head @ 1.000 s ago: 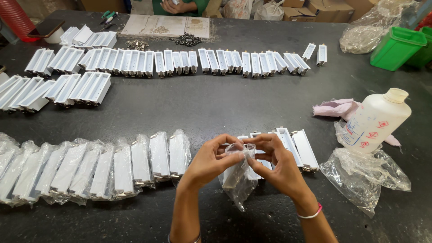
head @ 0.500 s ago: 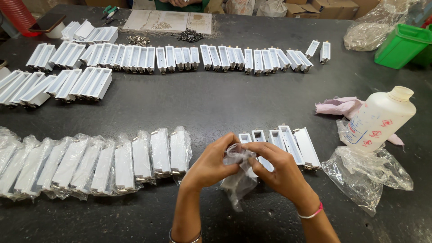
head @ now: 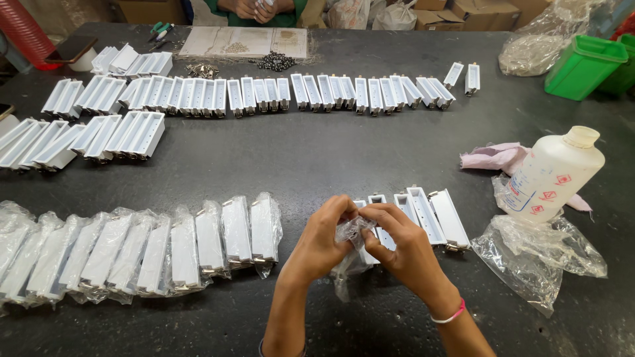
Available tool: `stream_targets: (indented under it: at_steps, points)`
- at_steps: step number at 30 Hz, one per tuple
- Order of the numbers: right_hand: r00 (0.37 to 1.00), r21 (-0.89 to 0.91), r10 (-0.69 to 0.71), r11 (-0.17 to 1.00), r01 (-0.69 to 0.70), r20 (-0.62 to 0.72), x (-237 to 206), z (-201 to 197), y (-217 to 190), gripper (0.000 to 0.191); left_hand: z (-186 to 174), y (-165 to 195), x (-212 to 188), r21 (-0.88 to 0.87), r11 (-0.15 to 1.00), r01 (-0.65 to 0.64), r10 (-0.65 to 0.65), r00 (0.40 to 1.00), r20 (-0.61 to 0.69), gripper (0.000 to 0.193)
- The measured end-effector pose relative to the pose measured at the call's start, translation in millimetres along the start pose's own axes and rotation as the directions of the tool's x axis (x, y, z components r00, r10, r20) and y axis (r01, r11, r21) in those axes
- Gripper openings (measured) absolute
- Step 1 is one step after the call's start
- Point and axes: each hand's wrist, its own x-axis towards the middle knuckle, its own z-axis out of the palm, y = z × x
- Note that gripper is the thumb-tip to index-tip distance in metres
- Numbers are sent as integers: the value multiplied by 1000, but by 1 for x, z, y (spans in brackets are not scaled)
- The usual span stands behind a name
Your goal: The person wraps white rectangular components in clear plastic bags at a workbench. They pick up a component, slide it into a bag, and place the wrapped item on the table. Another person works across the table assembling similar components.
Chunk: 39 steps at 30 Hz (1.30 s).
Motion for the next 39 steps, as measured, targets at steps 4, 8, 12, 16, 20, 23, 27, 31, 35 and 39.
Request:
stream_targets:
  at_steps: [4,8,12,16,20,23,27,31,35,39]
  points:
    - [1000,4,-29,1000,29,0,2,0,-1,34,1,-2,2,-8,999,34,-34,999,-16,35]
    - [999,15,-3,1000,2,33,1,-5,2,33,0,-5,3,-65,996,63,-62,998,13,29]
    - [1000,-2,-21,1000,21,23,2,-8,8,29,4,-7,5,-30,999,36,-35,999,7,27]
    - [995,33,95,995,-95,10,2,-6,15,26,8,-8,5,-95,992,80,-78,997,25,25]
    - [973,114,232,967,-230,-4,1,-7,23,27,17,-6,5,-171,973,154,-146,988,54,28]
    - [977,91,207,975,-201,-59,1,-8,29,26,22,-5,6,-201,964,172,-165,985,47,30]
    - [975,-9,189,981,-192,-119,1,-4,33,24,25,-6,8,-337,851,403,-361,914,183,35]
    - [966,-38,205,976,-214,-157,1,4,31,23,27,-7,10,-400,811,427,-431,898,86,37]
    - [967,-79,173,978,-191,-186,-2,14,26,22,30,-8,9,-395,800,452,-495,869,-8,35]
    - [970,-125,89,985,-120,-227,-4,19,23,22,36,-11,8,-277,823,495,-541,833,-118,31]
